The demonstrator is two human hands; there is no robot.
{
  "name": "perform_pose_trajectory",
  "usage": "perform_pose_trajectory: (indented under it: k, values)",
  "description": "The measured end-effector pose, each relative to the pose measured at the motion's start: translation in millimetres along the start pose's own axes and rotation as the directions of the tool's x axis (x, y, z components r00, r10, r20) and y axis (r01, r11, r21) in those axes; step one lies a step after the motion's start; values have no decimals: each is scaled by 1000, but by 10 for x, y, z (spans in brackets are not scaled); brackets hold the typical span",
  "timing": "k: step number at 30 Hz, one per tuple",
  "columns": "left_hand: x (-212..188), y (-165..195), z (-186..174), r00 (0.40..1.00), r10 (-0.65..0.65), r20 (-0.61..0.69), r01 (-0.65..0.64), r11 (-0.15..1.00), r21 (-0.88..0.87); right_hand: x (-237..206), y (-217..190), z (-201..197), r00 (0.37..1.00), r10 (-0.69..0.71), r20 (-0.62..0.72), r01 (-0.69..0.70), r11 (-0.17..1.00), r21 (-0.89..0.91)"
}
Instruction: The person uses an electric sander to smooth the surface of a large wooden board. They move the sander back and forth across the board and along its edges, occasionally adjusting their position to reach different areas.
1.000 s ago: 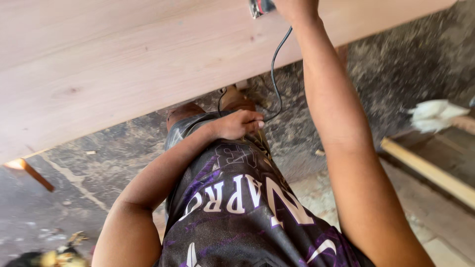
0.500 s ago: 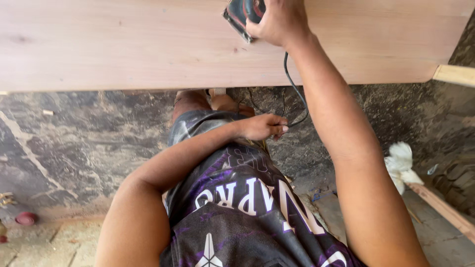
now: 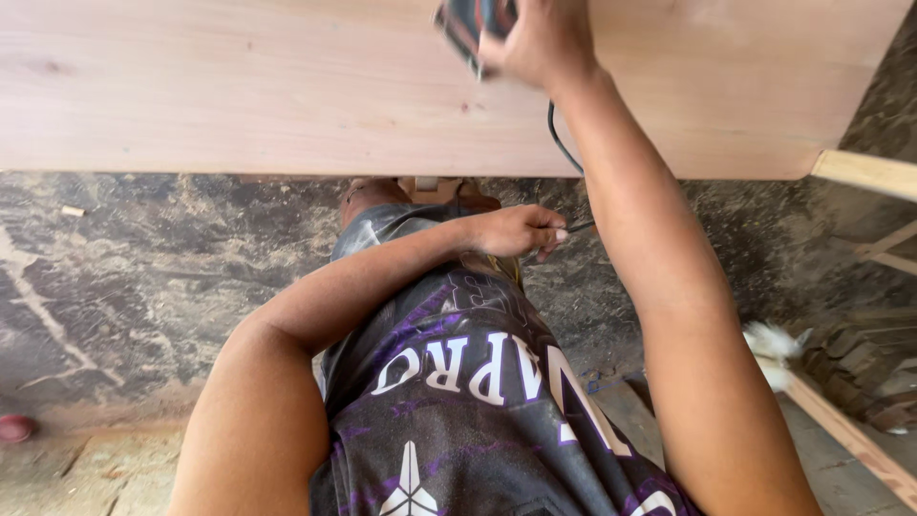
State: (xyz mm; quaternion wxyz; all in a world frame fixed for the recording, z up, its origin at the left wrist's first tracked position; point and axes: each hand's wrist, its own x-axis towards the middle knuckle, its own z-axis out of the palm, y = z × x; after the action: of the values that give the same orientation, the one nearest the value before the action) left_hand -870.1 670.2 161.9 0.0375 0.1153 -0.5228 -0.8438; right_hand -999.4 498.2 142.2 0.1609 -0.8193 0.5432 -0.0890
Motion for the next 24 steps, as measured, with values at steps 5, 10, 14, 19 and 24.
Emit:
perform_pose_trajectory:
  k: [5,10,14,19,24]
  values:
    - [-46,114,-87,999,-37,-11,38,999,3,-153,-90,-525,958,-272,92,279,959,-61]
    - [142,134,-216,992,58,-109,-62,997,-37,61,-170,-928,943,-273,188,294,951,-93]
    - [384,111,-227,961,124,-247,-147,986,-77,356,-183,-962,896,-350,275,389,916,-102]
    - [486,156,-340,888,157,-433,-261,947,-190,833,-275,-979,803,-483,350,545,832,-103]
    - [489,225,-402,812,177,-556,-308,939,-152,1083,-516,-755,711,-627,319,680,728,-84]
